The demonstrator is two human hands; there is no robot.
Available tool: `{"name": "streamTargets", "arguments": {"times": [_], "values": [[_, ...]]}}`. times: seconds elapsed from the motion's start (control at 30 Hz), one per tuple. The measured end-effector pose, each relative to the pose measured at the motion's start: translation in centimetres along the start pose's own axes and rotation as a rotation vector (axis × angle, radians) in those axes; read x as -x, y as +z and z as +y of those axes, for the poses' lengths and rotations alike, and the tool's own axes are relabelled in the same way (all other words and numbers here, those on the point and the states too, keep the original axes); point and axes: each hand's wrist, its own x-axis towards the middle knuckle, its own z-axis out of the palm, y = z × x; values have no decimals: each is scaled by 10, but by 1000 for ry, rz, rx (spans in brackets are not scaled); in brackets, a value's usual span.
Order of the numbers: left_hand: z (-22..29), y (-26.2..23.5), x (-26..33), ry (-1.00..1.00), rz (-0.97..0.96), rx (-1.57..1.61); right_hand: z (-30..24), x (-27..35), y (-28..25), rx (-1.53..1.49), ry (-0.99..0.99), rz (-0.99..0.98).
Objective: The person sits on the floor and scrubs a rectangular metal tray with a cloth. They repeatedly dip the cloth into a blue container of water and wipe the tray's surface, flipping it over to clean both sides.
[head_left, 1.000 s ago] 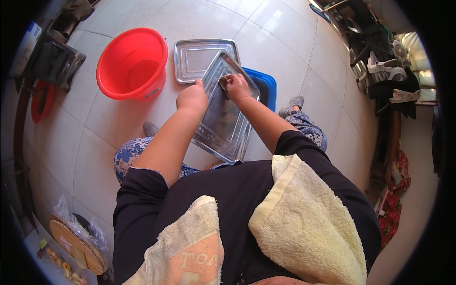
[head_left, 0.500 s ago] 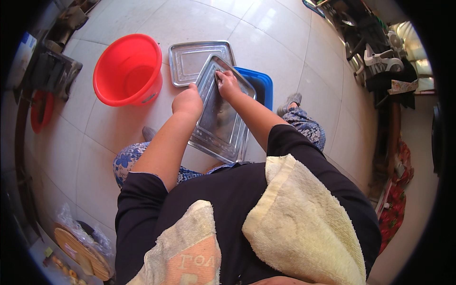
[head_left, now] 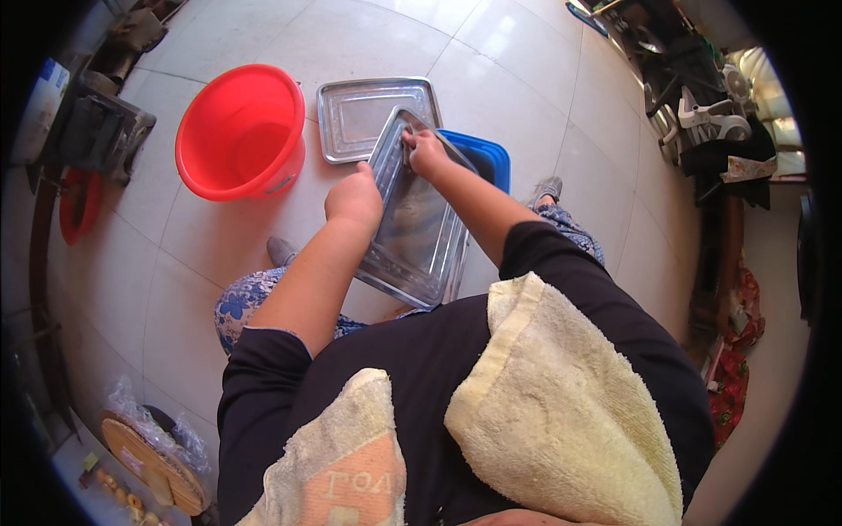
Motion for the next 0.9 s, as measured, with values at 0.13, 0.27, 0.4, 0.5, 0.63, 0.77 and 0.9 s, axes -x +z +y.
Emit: {"name": "streamTargets", "arguments": {"times": [0.13,0.27,0.4,0.5,0.63,0.77,0.9], "values": [[-2,1,0,-27,-15,16,-15,71,-10,10,-289,-158],[2,7,1,8,43,60,5,22,-2,35,-172,-54],[2,5,2,-7,-3,43,19,-24,6,-53,21,-23],[-1,4,1,-25,-33,46,-11,50,2,-65,-347,-187],[-2,2,1,-35,-70,107,-52,142,-16,-68,-457,-363],[0,10,4,-23,-25,108,-19,71,12,23,-398,-25],[-1,11,3,-9,-49,51,-17,16,10,194,-272,100]]}}
